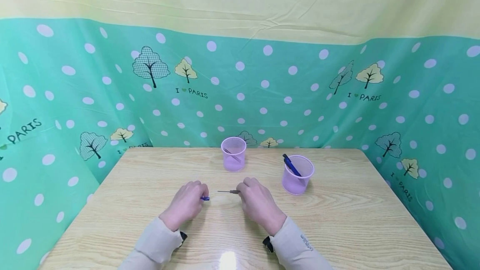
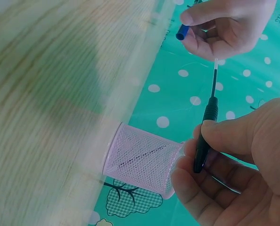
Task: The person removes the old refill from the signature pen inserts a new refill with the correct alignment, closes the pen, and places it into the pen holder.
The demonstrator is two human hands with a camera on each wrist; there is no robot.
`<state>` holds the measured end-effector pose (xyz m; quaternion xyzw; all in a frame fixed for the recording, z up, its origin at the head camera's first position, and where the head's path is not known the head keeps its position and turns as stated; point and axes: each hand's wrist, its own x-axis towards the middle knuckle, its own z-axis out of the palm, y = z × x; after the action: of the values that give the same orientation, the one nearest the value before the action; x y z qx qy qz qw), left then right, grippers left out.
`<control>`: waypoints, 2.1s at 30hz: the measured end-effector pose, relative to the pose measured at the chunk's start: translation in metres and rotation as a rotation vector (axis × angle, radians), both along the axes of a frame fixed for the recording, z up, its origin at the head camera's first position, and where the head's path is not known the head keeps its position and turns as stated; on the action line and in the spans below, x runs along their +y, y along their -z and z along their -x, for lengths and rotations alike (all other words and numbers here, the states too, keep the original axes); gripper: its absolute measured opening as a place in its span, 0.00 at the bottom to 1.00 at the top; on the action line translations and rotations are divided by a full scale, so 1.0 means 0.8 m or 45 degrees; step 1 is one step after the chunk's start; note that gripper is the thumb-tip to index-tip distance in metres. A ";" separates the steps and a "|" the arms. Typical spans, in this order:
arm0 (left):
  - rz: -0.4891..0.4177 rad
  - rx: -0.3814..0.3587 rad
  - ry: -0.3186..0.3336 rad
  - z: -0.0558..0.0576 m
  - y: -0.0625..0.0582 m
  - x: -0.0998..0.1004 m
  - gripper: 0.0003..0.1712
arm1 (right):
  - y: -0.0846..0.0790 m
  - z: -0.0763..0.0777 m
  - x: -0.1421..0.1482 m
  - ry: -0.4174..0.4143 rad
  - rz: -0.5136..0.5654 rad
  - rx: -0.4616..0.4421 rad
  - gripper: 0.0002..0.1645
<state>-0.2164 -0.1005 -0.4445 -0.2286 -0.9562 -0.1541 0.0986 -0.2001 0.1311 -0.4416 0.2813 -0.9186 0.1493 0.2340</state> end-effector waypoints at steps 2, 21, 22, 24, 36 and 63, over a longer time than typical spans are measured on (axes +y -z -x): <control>0.004 -0.015 0.008 0.001 0.001 -0.001 0.14 | 0.000 0.000 0.000 0.004 -0.001 -0.001 0.07; 0.038 -0.141 0.058 -0.002 0.009 -0.005 0.16 | 0.001 0.000 -0.001 0.003 -0.002 0.000 0.07; 0.035 -0.149 0.062 -0.002 0.010 -0.005 0.16 | 0.001 0.000 -0.001 0.003 -0.002 0.000 0.07; 0.032 -0.156 0.069 -0.001 0.011 -0.006 0.16 | 0.001 0.000 -0.001 0.003 0.000 0.001 0.07; 0.026 -0.159 0.056 -0.002 0.012 -0.007 0.16 | 0.000 -0.001 -0.002 -0.010 0.006 0.000 0.07; 0.026 -0.265 0.099 -0.001 0.015 -0.007 0.18 | 0.000 -0.001 -0.002 -0.004 -0.007 0.004 0.07</control>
<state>-0.2154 -0.1059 -0.4567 -0.2492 -0.9532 -0.1710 -0.0097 -0.1991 0.1295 -0.4418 0.2835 -0.9182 0.1466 0.2345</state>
